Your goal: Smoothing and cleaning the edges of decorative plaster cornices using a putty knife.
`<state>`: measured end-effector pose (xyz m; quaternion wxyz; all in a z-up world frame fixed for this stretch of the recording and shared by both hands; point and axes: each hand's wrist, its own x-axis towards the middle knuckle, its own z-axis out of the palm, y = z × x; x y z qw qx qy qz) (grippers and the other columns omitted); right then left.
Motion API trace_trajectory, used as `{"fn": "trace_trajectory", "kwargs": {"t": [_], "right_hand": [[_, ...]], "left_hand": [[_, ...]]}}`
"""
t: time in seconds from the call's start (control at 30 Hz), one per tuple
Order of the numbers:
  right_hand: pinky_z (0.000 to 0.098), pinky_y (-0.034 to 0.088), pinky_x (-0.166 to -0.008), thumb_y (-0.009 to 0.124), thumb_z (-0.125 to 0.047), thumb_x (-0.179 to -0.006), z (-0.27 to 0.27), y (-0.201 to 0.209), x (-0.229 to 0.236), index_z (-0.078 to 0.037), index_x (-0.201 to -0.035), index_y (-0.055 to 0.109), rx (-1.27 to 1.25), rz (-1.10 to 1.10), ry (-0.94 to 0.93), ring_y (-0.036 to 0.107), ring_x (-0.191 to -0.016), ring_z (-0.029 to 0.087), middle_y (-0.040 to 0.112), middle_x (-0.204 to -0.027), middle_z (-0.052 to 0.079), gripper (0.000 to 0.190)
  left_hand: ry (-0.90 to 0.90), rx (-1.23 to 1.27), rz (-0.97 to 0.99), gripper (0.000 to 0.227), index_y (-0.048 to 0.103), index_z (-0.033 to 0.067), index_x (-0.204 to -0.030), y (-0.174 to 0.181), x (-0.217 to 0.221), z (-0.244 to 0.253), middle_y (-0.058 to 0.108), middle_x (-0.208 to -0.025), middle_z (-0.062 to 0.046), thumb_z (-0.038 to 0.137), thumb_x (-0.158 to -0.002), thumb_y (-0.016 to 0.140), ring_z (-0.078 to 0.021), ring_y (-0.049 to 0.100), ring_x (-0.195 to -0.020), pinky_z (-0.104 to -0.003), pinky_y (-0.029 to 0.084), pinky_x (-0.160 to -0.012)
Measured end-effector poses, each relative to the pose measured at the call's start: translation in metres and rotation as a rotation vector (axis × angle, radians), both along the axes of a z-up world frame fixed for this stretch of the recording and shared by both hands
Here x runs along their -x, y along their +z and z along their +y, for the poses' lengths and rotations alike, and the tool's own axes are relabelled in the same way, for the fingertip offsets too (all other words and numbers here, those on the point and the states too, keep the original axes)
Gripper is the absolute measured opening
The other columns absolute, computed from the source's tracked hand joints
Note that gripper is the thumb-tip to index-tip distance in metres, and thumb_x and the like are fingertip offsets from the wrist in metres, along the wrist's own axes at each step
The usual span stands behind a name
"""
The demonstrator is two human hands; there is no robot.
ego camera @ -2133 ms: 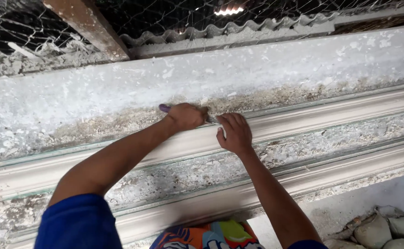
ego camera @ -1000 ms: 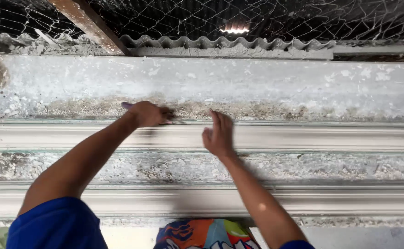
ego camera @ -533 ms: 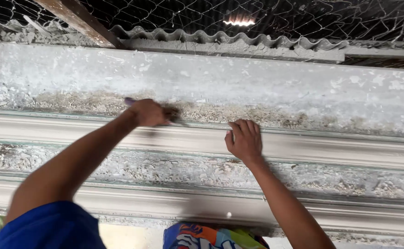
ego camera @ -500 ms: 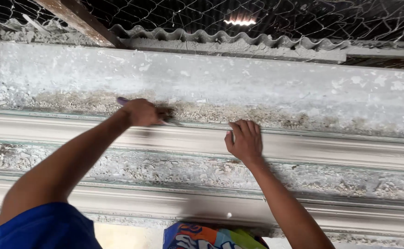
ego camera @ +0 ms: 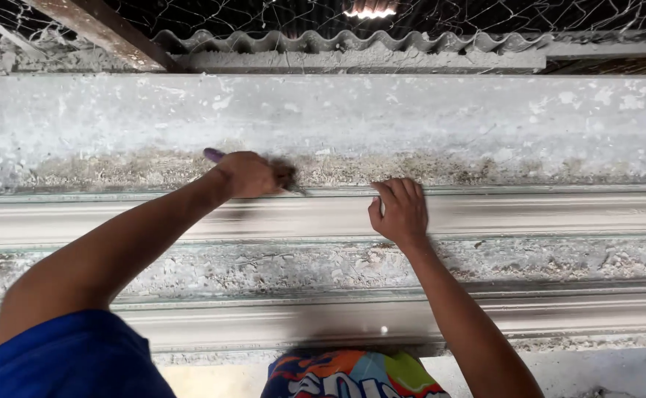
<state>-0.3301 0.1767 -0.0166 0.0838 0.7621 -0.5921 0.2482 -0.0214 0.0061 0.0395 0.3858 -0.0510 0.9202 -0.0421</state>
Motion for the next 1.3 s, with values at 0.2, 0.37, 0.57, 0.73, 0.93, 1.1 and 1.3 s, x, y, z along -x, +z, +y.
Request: {"fn": "trace_trajectory", "kwargs": {"t": [0.2,0.37,0.57,0.73,0.93,1.1,1.3], "right_hand": [[0.0425,0.050,-0.081,0.060,-0.019,-0.081,0.000,0.006,-0.005,-0.011,-0.116,0.071,0.031,0.020,-0.030,0.063,-0.084,0.029,0.058,-0.089,0.008,0.038],[0.0414,0.050,-0.080,0.058,-0.017,-0.081,-0.001,0.005,-0.006,-0.011,-0.117,0.070,0.041,0.014,-0.052,0.064,-0.085,0.028,0.060,-0.089,0.006,0.038],[0.0411,0.051,-0.081,0.056,-0.013,-0.081,-0.001,0.008,-0.007,-0.009,-0.118,0.069,0.041,-0.015,-0.067,0.065,-0.084,0.028,0.062,-0.089,0.005,0.039],[0.0413,0.051,-0.080,0.051,-0.010,-0.083,0.001,0.006,-0.005,-0.008,-0.119,0.067,0.024,-0.033,-0.068,0.065,-0.083,0.028,0.064,-0.089,0.004,0.039],[0.0404,0.051,-0.083,0.053,-0.010,-0.080,0.001,0.002,-0.003,-0.007,-0.122,0.066,0.022,-0.045,-0.092,0.066,-0.087,0.026,0.067,-0.093,0.003,0.045],[0.0426,0.051,-0.084,0.044,-0.005,-0.084,0.004,0.009,-0.003,-0.006,-0.125,0.064,-0.049,-0.106,-0.079,0.065,-0.088,0.028,0.069,-0.096,0.005,0.046],[0.0442,0.050,-0.084,0.044,-0.003,-0.086,0.004,0.016,-0.007,-0.003,-0.132,0.060,-0.124,-0.078,-0.115,0.063,-0.090,0.031,0.066,-0.092,0.011,0.049]], "left_hand": [[0.152,-0.223,0.351,0.038,0.074,0.0210,-0.079,-0.121,0.038,-0.014,0.075,-0.081,0.001,0.028,-0.101,0.044,-0.0221,0.073,-0.094,-0.038,0.050,-0.092],[0.090,-0.135,0.268,0.022,0.058,0.0174,-0.117,-0.043,0.010,-0.002,0.052,-0.125,-0.001,0.028,-0.101,0.046,-0.0234,0.073,-0.098,-0.039,0.060,-0.081],[0.081,-0.132,0.272,0.060,0.058,0.0259,-0.116,-0.039,0.063,0.009,0.045,-0.127,-0.003,0.058,-0.065,0.065,-0.0257,0.039,-0.126,-0.052,0.019,-0.103],[0.117,-0.284,0.521,0.037,0.078,0.0195,-0.082,-0.071,0.069,0.011,0.078,-0.083,0.001,0.023,-0.100,0.047,-0.0200,0.075,-0.092,-0.040,0.056,-0.085],[-0.126,-0.077,0.248,0.110,0.041,0.0035,-0.150,-0.041,0.055,0.013,0.036,-0.164,-0.008,0.034,-0.060,0.097,-0.0224,0.044,-0.146,-0.038,0.037,-0.122],[0.104,-0.290,0.540,0.039,0.079,0.0162,-0.088,-0.050,0.117,0.021,0.077,-0.085,-0.004,0.021,-0.102,0.042,-0.0271,0.074,-0.093,-0.045,0.058,-0.081],[0.175,-0.365,0.352,0.041,0.078,0.0171,-0.087,-0.049,0.052,-0.009,0.078,-0.088,-0.003,0.032,-0.102,0.043,-0.0261,0.074,-0.098,-0.044,0.058,-0.087]]}}
